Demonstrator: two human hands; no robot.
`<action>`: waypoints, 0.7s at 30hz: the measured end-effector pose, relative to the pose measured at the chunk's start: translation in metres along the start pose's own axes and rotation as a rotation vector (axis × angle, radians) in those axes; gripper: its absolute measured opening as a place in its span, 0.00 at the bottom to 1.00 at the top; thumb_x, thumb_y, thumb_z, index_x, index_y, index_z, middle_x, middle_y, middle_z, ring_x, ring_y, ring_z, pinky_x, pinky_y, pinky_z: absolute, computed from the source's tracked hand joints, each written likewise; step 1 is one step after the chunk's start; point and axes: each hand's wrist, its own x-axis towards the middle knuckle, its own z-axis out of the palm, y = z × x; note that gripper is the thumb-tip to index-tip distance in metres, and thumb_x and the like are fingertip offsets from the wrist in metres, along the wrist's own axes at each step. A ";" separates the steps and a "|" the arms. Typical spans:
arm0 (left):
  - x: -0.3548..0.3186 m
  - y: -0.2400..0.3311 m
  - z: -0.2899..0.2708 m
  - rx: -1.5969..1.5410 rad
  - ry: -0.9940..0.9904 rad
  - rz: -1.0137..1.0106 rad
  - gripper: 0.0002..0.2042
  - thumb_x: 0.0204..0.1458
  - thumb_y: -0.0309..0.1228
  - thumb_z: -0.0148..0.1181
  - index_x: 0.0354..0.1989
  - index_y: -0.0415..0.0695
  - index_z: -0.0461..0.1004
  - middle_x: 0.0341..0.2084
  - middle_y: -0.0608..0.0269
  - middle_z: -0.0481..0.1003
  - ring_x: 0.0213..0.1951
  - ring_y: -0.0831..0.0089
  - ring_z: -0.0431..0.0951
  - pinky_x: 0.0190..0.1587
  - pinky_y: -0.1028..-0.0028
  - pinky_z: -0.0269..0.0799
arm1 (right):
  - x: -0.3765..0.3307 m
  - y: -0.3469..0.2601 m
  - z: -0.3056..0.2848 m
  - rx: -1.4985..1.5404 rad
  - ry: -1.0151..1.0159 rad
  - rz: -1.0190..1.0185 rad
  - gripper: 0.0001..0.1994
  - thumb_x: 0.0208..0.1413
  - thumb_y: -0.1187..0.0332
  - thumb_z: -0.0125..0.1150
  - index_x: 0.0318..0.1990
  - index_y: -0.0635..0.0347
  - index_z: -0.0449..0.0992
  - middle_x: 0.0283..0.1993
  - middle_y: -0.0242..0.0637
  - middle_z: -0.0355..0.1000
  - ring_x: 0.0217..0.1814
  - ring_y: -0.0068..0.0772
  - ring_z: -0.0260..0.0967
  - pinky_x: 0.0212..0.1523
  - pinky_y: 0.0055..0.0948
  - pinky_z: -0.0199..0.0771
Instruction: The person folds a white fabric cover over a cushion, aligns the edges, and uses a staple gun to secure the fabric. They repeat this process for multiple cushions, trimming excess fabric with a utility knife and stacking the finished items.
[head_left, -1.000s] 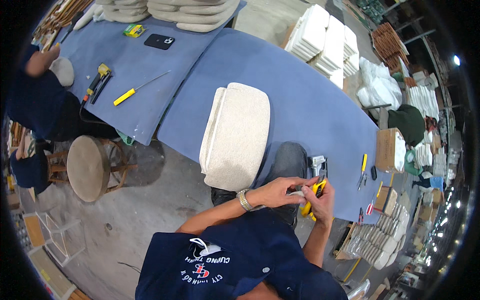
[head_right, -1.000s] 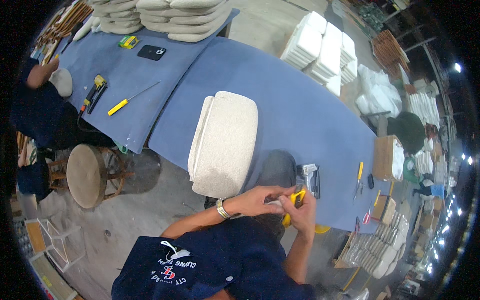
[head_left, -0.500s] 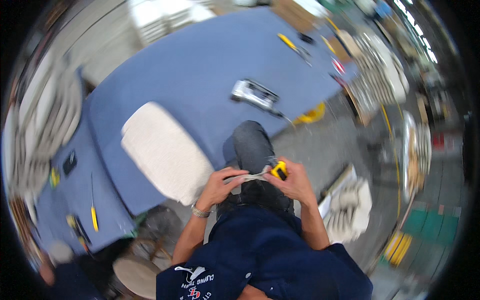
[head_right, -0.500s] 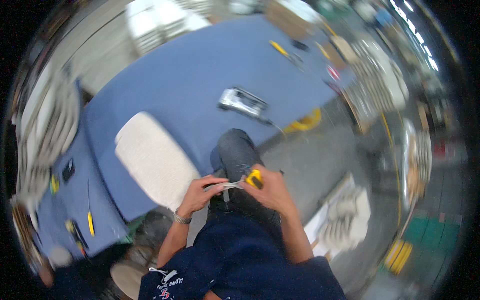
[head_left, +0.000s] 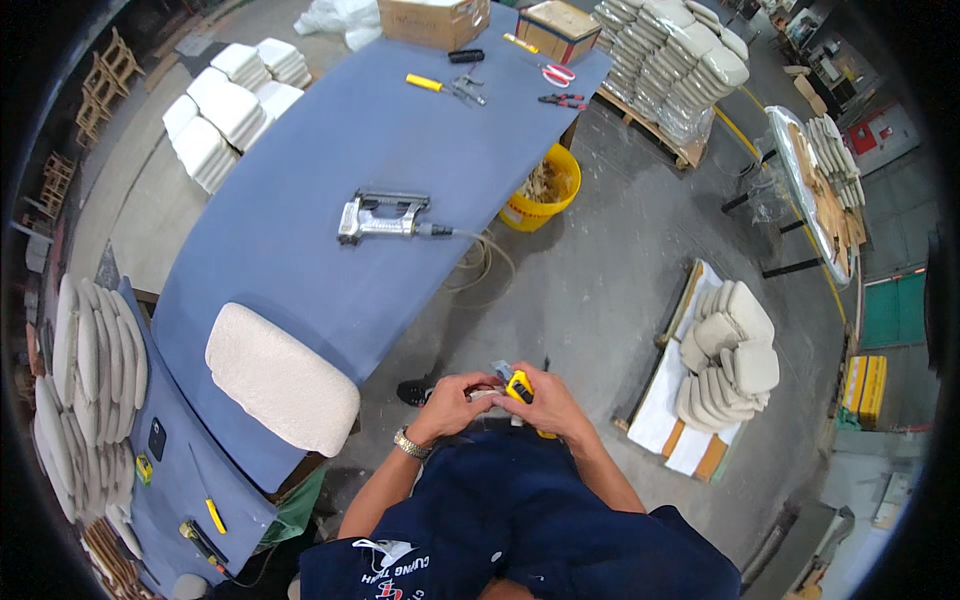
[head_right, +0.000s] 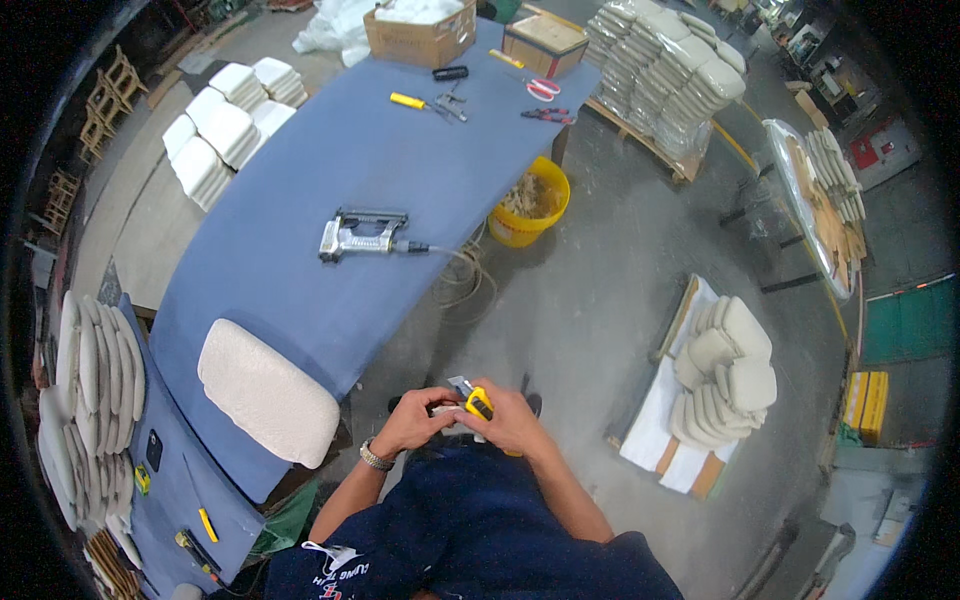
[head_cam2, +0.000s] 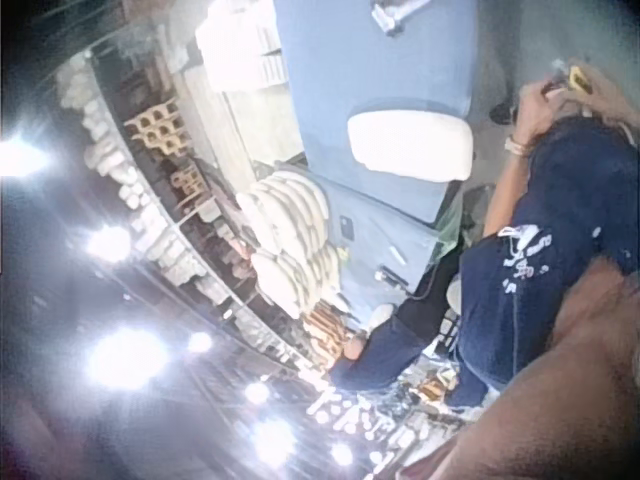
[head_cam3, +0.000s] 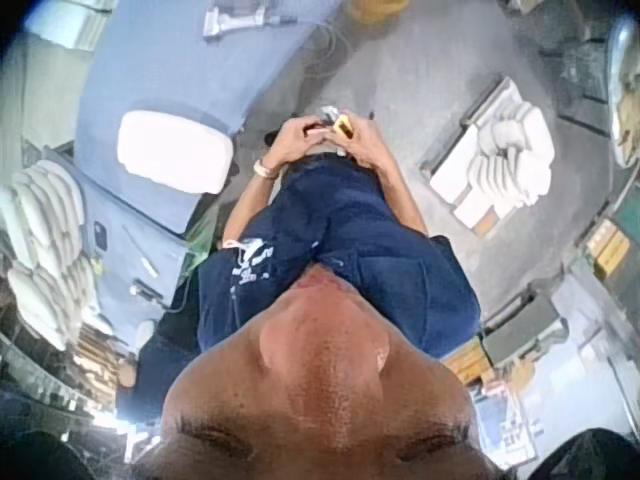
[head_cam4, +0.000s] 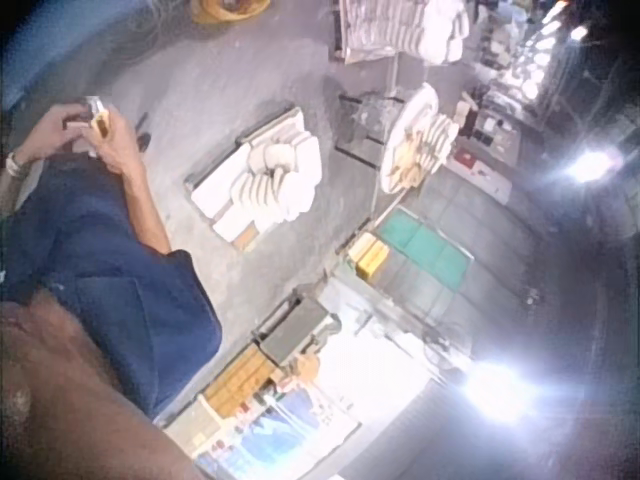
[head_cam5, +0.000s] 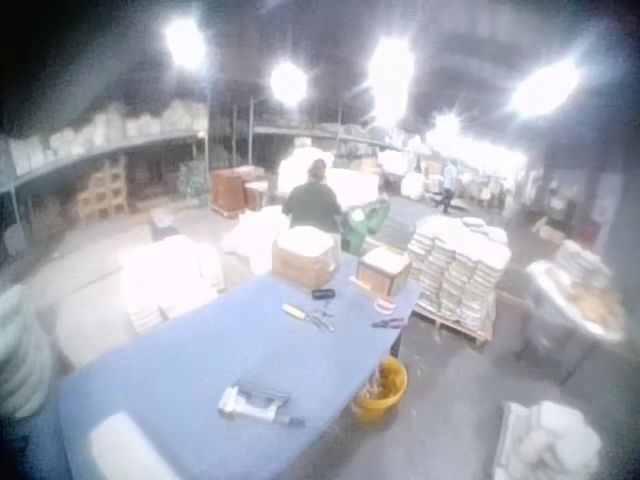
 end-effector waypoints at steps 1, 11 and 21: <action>0.009 0.010 0.012 -0.108 0.034 -0.024 0.17 0.59 0.30 0.67 0.56 0.40 0.78 0.32 0.66 0.81 0.33 0.82 0.78 0.37 0.77 0.75 | -0.003 0.001 -0.012 0.058 -0.004 0.003 0.25 0.54 0.54 0.73 0.53 0.60 0.76 0.38 0.52 0.79 0.40 0.54 0.78 0.42 0.42 0.76; 0.134 0.038 0.240 -0.018 -0.451 -0.106 0.12 0.61 0.34 0.67 0.50 0.43 0.82 0.22 0.69 0.79 0.23 0.81 0.77 0.28 0.76 0.74 | -0.137 0.222 -0.172 0.075 0.297 0.264 0.15 0.55 0.61 0.72 0.41 0.62 0.77 0.27 0.40 0.76 0.22 0.29 0.74 0.25 0.32 0.74; 0.302 -0.077 0.296 0.142 -0.489 -0.280 0.09 0.59 0.24 0.58 0.44 0.38 0.82 0.28 0.58 0.82 0.27 0.72 0.83 0.32 0.71 0.81 | -0.176 0.485 -0.101 0.541 0.845 0.591 0.08 0.63 0.64 0.65 0.41 0.56 0.75 0.31 0.35 0.75 0.20 0.29 0.73 0.21 0.29 0.75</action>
